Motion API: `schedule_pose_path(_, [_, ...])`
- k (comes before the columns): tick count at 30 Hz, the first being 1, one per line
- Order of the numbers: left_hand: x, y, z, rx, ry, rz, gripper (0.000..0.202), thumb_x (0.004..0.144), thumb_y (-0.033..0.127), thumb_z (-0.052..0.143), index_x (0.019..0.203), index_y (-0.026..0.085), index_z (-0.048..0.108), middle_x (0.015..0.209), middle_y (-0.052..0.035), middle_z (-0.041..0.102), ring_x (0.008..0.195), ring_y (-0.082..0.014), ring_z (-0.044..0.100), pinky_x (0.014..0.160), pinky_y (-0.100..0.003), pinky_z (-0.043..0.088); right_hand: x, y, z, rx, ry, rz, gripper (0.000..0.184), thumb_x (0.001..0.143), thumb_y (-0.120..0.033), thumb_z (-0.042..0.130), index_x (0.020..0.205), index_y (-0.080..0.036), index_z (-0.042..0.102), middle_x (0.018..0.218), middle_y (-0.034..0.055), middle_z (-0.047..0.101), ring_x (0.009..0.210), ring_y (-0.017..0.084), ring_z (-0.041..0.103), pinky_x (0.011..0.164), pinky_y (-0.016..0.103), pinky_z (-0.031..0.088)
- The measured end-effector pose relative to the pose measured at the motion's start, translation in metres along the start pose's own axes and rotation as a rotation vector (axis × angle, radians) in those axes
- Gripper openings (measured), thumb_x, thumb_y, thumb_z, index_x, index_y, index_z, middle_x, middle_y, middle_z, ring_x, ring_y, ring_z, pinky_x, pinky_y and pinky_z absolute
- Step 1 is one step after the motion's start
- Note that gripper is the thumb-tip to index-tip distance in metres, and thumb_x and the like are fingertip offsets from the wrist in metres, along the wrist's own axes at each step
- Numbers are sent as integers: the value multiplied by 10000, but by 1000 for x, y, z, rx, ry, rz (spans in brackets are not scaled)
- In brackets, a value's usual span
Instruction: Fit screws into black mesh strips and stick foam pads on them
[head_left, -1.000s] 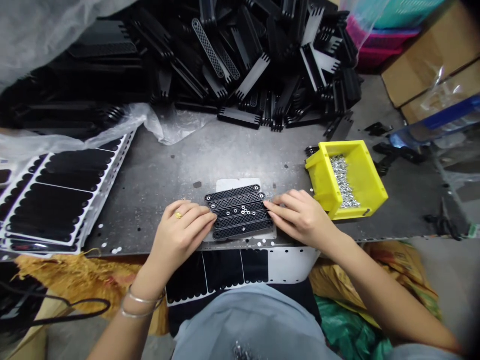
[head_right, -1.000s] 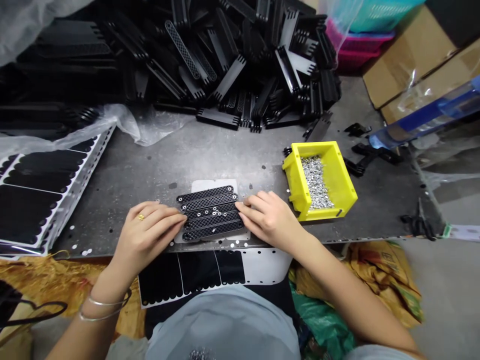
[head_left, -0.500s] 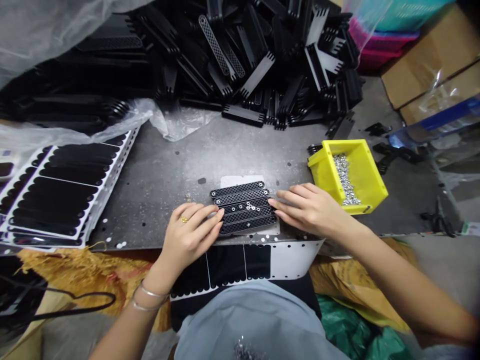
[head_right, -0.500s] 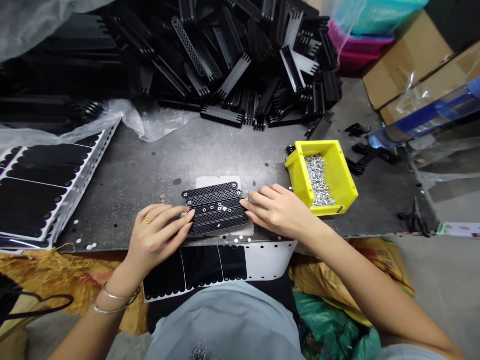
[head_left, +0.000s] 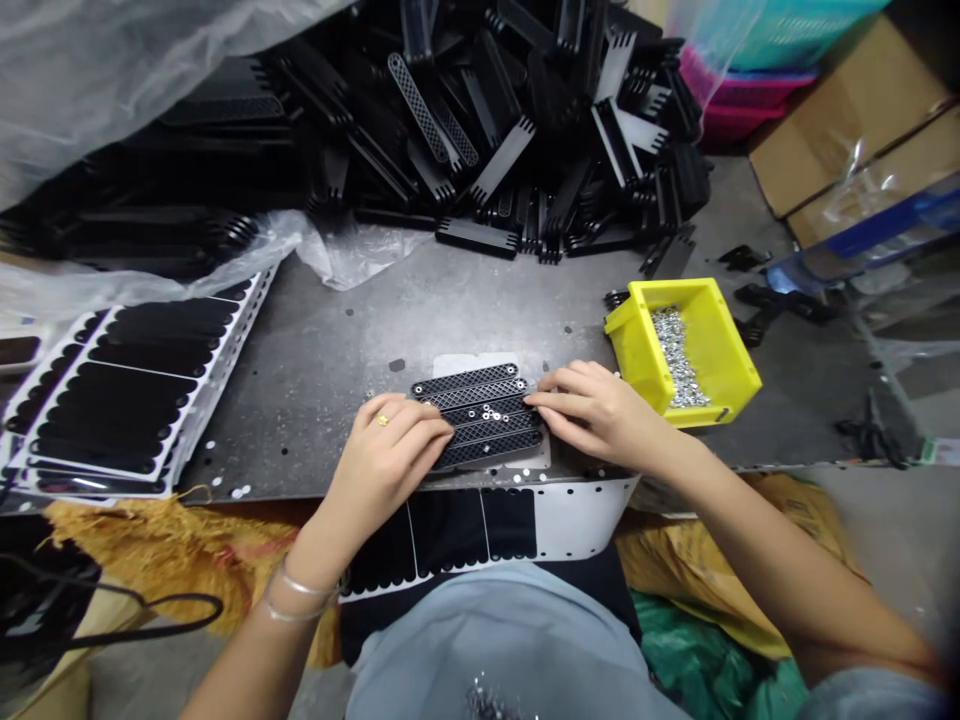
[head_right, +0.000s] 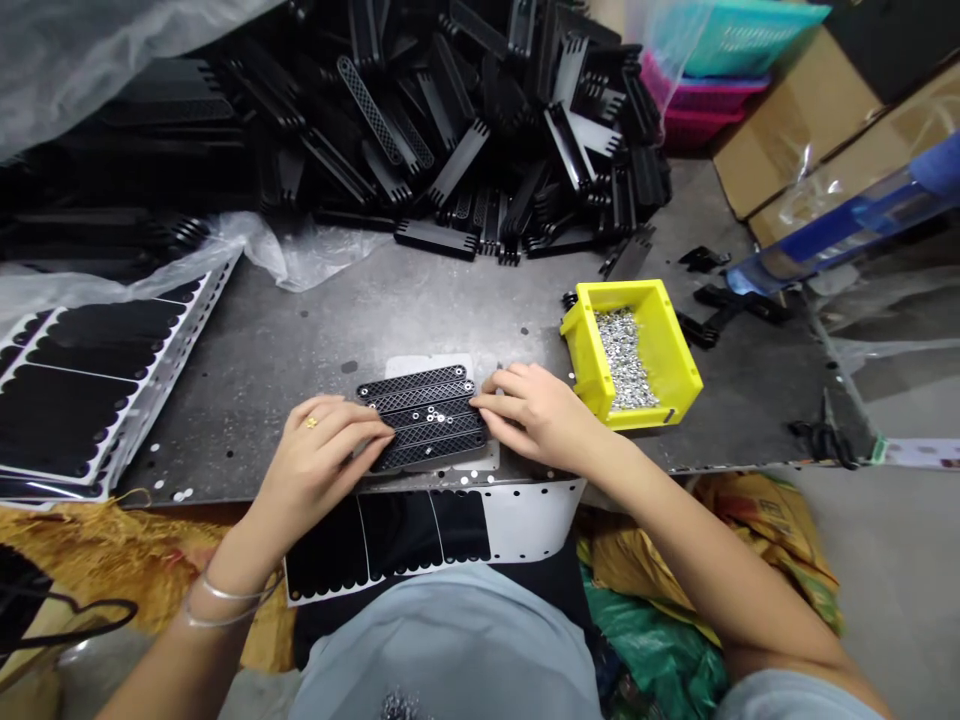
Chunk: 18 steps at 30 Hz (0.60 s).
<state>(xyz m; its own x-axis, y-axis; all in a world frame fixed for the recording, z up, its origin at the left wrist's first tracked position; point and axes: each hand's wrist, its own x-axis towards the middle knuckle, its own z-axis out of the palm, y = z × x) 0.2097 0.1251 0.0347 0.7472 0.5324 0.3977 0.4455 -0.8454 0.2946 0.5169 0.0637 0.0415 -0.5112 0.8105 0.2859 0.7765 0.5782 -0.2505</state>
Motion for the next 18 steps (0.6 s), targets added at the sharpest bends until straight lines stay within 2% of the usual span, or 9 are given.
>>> schedule_pose_path(4, [-14, 4, -5, 36, 26, -11, 99, 982, 142, 672, 1052, 210, 686, 1005, -24, 777, 921, -182, 703, 1043, -415, 428, -2, -10, 4, -139, 19, -47, 250, 1030, -206, 551, 1166, -107, 737, 993, 115, 745, 873, 222, 595, 736, 365, 432])
schedule_pose_path(6, [-18, 4, -3, 48, 59, -3, 131, 965, 121, 691, 1067, 204, 694, 1007, -30, 787, 908, -180, 711, 1041, -417, 437, 0, -17, 7, -178, 32, -21, 246, 1030, -200, 552, 1161, -99, 734, 994, 116, 747, 870, 225, 592, 738, 369, 424])
schedule_pose_path(10, [-24, 4, 4, 57, 122, 25, 168, 940, 87, 712, 1082, 177, 717, 1016, -53, 802, 919, -187, 721, 1006, -406, 462, 12, -31, 16, -55, 131, 95, 182, 1029, -242, 596, 1068, -141, 742, 952, 78, 735, 836, 202, 581, 716, 343, 399])
schedule_pose_path(14, [-33, 4, 6, 91, 132, 66, 258, 907, 219, 798, 1154, 191, 728, 1059, -57, 813, 946, -218, 721, 987, -425, 466, 13, -36, 22, -13, 150, 138, 182, 1028, -207, 590, 915, -155, 722, 845, 51, 707, 776, 182, 559, 691, 332, 383])
schedule_pose_path(16, [-37, 4, 7, 104, 144, 58, 326, 888, 286, 827, 1182, 192, 721, 1074, -58, 815, 950, -226, 719, 985, -429, 468, 3, -34, 18, -67, 147, 144, 163, 1026, -203, 596, 937, -156, 724, 839, 53, 711, 766, 185, 550, 679, 337, 375])
schedule_pose_path(18, [-39, 5, 8, 104, 163, 42, 309, 885, 281, 831, 1161, 199, 721, 1062, -48, 818, 946, -220, 717, 986, -421, 470, -10, -32, 13, -131, 146, 119, 128, 1020, -194, 610, 1019, -147, 729, 874, 61, 733, 780, 188, 561, 674, 337, 382])
